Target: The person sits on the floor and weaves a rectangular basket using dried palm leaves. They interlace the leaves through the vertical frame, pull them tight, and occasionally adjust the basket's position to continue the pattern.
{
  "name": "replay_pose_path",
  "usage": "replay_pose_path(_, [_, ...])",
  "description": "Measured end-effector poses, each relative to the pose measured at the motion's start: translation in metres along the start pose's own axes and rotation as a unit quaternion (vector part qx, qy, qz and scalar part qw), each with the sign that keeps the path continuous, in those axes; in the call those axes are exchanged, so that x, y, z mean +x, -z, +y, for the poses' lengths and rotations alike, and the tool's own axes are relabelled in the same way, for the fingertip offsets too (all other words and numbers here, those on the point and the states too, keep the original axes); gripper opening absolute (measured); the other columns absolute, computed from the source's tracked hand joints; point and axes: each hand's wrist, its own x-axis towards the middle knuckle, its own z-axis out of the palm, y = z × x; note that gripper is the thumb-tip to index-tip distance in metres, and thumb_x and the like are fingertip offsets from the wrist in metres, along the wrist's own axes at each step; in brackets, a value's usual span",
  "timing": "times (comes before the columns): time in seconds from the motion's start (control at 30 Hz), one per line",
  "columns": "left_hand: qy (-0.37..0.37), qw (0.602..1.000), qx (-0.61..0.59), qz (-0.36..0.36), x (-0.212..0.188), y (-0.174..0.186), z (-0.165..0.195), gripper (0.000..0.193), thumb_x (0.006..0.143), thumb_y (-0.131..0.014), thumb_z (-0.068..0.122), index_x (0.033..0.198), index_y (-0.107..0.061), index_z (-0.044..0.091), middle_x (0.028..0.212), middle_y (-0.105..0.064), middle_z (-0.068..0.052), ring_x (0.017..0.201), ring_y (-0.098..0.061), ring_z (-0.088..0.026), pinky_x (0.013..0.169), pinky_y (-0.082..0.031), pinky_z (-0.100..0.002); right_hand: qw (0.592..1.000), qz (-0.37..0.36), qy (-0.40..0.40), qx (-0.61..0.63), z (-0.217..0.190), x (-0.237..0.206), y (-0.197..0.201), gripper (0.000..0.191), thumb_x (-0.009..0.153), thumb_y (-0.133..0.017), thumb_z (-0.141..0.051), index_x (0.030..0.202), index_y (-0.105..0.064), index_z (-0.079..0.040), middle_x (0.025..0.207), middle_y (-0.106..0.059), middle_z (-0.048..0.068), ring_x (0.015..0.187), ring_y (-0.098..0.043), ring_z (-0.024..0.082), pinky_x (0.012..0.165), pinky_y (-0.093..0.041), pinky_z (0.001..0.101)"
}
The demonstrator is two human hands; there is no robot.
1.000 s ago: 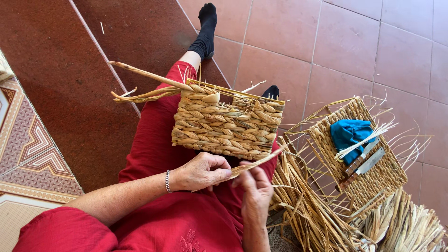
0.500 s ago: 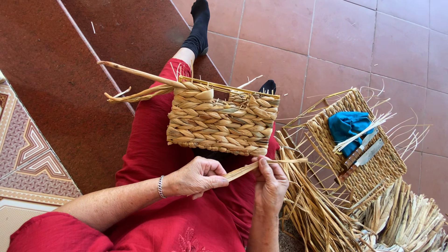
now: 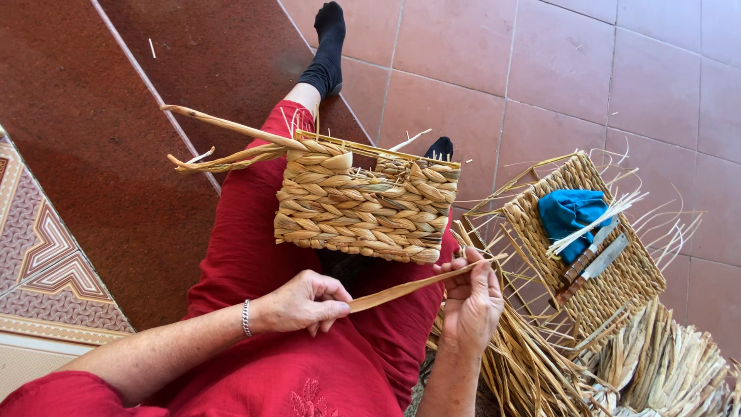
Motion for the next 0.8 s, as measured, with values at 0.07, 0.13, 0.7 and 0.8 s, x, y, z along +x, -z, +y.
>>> replay_pose_path(0.07, [0.003, 0.999, 0.044, -0.014, -0.002, -0.002, 0.002, 0.022, 0.098, -0.065, 0.017, 0.108, -0.073, -0.002, 0.068, -0.07, -0.003, 0.053, -0.062, -0.007, 0.049, -0.053, -0.023, 1.0, 0.003, 0.007, 0.015, -0.001, 0.003, -0.002, 0.025, 0.105, -0.06, -0.017, 0.112, -0.069, 0.005, 0.084, -0.072, 0.013, 0.076, -0.073, 0.024, 0.076, -0.065, 0.0476])
replay_pose_path(0.13, [-0.04, 0.99, 0.136, -0.025, -0.005, -0.001, 0.01, 0.022, 0.099, -0.064, 0.017, 0.11, -0.073, 0.0, 0.071, -0.072, -0.003, 0.057, -0.066, -0.011, 0.055, -0.055, -0.025, 0.998, -0.046, 0.036, 0.032, -0.002, 0.009, -0.006, 0.024, 0.105, -0.063, -0.014, 0.12, -0.067, 0.003, 0.084, -0.071, 0.012, 0.074, -0.071, 0.022, 0.075, -0.064, 0.0442])
replay_pose_path(0.7, [-0.367, 0.711, 0.449, 0.398, -0.039, 0.039, 0.064, 0.042, 0.076, -0.083, 0.013, 0.112, -0.063, 0.005, 0.13, -0.043, -0.019, 0.116, -0.048, -0.033, 0.098, -0.048, -0.043, 0.904, -0.068, 0.254, -0.337, 0.02, 0.0, -0.064, 0.015, 0.103, -0.064, -0.008, 0.113, -0.065, 0.004, 0.123, -0.071, 0.012, 0.108, -0.068, 0.014, 0.093, -0.057, 0.0263])
replay_pose_path(0.8, [-0.376, 0.721, 0.457, 0.361, -0.049, 0.027, 0.059, 0.036, 0.076, -0.081, 0.011, 0.106, -0.064, 0.005, 0.125, -0.044, -0.018, 0.111, -0.052, -0.031, 0.092, -0.051, -0.041, 0.901, -0.043, 0.255, -0.348, 0.016, 0.011, -0.061, 0.017, 0.104, -0.065, -0.011, 0.115, -0.066, 0.003, 0.121, -0.073, 0.011, 0.104, -0.068, 0.011, 0.092, -0.056, 0.025])
